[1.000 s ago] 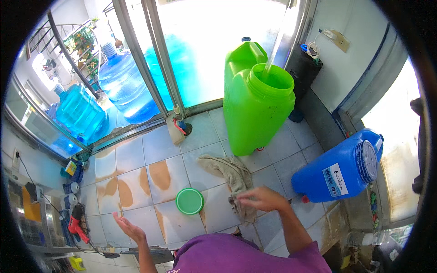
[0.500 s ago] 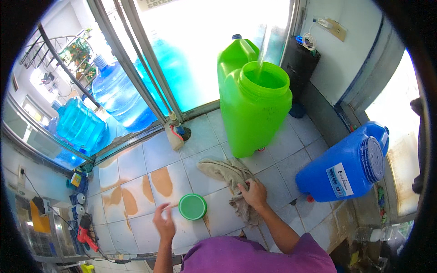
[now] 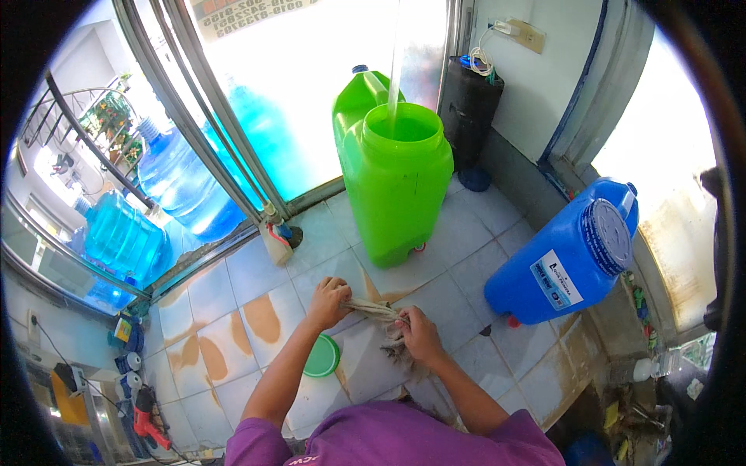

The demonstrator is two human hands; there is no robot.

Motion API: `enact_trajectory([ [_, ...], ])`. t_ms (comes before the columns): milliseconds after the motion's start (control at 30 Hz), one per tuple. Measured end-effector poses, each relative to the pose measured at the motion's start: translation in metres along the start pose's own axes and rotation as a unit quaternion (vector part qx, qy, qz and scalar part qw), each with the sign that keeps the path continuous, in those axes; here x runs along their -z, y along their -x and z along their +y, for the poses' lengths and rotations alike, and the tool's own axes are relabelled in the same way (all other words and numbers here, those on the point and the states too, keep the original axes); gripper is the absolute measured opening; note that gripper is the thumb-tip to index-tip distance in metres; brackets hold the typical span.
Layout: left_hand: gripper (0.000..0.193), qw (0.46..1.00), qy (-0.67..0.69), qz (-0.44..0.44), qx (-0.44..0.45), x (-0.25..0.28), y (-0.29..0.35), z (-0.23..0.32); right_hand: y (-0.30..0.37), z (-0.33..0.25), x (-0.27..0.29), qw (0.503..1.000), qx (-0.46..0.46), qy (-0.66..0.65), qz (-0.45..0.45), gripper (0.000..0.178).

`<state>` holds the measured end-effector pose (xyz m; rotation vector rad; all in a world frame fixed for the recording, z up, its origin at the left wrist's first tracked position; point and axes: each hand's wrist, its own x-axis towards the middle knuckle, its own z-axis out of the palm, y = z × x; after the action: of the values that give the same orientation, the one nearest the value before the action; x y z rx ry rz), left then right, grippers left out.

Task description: The person uses a heat gun to shrink plastic seals onto the openings of large green and blue water containers. They wipe the tiled floor with a cloth, pour water between containers, and repeatedly apply heat to the sealed rims.

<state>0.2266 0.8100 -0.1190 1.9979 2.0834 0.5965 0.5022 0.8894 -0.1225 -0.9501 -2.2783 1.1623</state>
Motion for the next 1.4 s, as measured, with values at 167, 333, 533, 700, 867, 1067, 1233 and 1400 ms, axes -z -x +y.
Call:
enact_trajectory([
  [167, 0.015, 0.988, 0.151, -0.031, 0.006, 0.024, 0.026, 0.028, -0.001, 0.012, 0.014, 0.989, -0.018, 0.033, -0.144, 0.070],
  [333, 0.015, 0.971, 0.217, 0.035, -0.088, 0.044, 0.037, 0.072, -0.025, 0.005, 0.005, 0.948, -0.001, -0.257, -0.189, 0.086],
  [533, 0.021, 0.961, 0.259, 0.051, -0.077, 0.088, 0.044, 0.105, -0.042, -0.026, 0.045, 0.983, 0.089, -0.061, -0.147, 0.037],
  [700, 0.027, 0.993, 0.109, -0.003, 0.038, 0.121, 0.055, 0.108, -0.017, -0.058, 0.106, 0.973, 0.222, -0.064, 0.013, 0.032],
  [867, 0.024, 0.989, 0.070, -0.126, 0.025, 0.155, 0.061, 0.110, 0.027, -0.092, 0.171, 0.983, 0.173, -0.029, 0.052, 0.029],
  [1067, 0.024, 0.942, 0.275, -0.193, -0.012, 0.227, 0.078, 0.136, 0.065, -0.135, 0.219, 0.934, 0.247, -0.236, 0.100, 0.023],
  [1233, 0.032, 0.985, 0.111, -0.101, 0.081, 0.242, 0.054, 0.129, 0.031, -0.137, 0.233, 0.947, 0.167, -0.059, 0.268, 0.018],
  [1400, 0.027, 0.958, 0.212, 0.056, 0.186, 0.168, 0.038, 0.098, -0.005, -0.086, 0.204, 0.987, 0.042, 0.007, 0.152, 0.017],
])
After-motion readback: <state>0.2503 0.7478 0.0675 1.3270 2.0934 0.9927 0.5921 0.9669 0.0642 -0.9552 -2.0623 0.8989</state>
